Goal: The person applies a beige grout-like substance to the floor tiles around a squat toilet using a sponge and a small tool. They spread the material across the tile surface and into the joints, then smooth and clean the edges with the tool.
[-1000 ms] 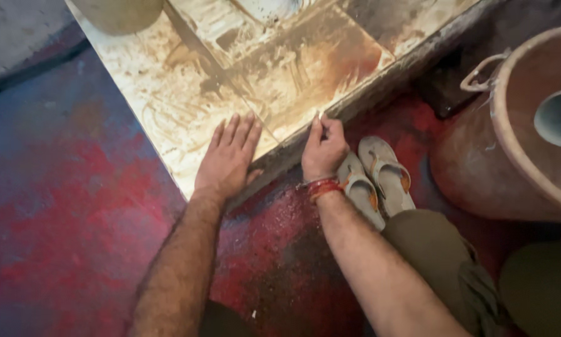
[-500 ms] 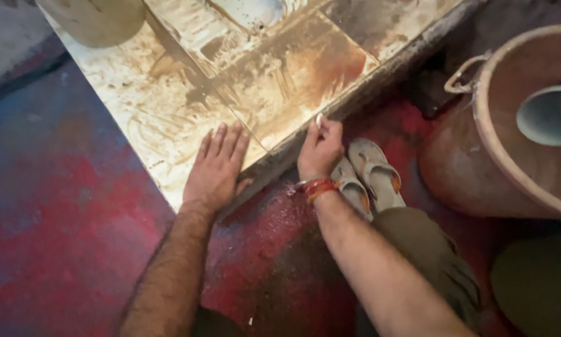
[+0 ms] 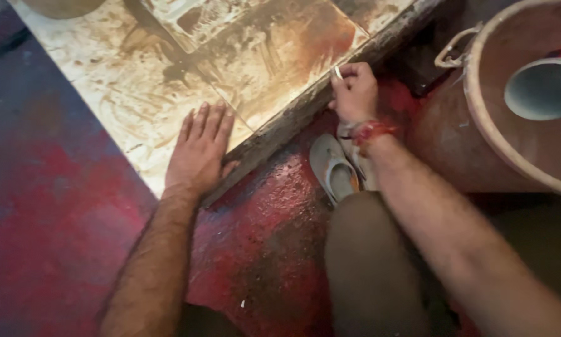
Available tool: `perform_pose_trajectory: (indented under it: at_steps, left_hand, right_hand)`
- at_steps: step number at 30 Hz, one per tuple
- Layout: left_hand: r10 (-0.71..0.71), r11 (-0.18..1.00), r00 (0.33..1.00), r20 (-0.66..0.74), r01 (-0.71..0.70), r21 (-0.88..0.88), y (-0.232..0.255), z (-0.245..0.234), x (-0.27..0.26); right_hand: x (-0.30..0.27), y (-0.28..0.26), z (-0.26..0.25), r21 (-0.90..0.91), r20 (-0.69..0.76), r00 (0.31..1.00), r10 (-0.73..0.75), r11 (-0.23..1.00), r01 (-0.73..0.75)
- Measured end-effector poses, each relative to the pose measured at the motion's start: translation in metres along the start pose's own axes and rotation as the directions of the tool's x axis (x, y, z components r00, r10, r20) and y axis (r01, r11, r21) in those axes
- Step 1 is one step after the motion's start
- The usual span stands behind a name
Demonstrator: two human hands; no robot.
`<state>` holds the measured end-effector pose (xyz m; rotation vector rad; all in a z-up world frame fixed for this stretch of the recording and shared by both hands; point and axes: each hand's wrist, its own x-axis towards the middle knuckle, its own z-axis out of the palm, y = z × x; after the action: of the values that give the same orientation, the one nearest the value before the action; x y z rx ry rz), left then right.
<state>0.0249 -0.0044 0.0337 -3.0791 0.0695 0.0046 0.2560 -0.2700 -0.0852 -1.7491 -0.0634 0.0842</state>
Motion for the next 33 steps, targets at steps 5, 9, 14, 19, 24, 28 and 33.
perform_pose_trajectory:
  at_steps: [5,9,14,19,24,28,33]
  left_hand:
    - [-0.015,1.000,0.999,0.036,0.014,0.026,-0.003,-0.001,0.001]
    - [-0.013,1.000,0.999,0.029,0.012,0.029,-0.002,0.000,0.000]
    - [-0.011,1.000,1.000,0.007,0.011,0.018,-0.001,0.000,0.001]
    - [-0.001,1.000,1.000,-0.020,0.001,-0.004,0.000,-0.002,0.000]
    - [-0.020,1.000,1.000,0.017,0.020,0.002,0.000,-0.007,0.001]
    - [-0.027,0.999,0.999,0.047,0.026,0.027,0.000,-0.002,0.000]
    - [-0.096,0.995,0.992,0.085,0.096,0.001,0.004,0.002,0.014]
  right_hand:
    - [-0.032,0.039,-0.056,-0.793,0.130,0.977,-0.170,0.574,0.205]
    - [-0.042,0.096,-0.057,-0.925,0.274,0.946,0.171,0.315,0.211]
    - [-0.042,0.122,-0.042,-0.944,0.328,0.862,0.388,0.175,0.280]
    - [-0.111,0.106,-0.106,-0.821,0.514,0.705,0.488,0.041,0.570]
    - [-0.163,0.101,-0.175,-0.987,0.017,0.788,0.616,0.136,-0.085]
    - [-0.186,0.099,-0.195,-0.948,0.229,0.859,0.457,0.305,0.090]
    - [-0.101,0.033,-0.136,-0.615,0.623,0.529,-0.576,0.058,0.787]
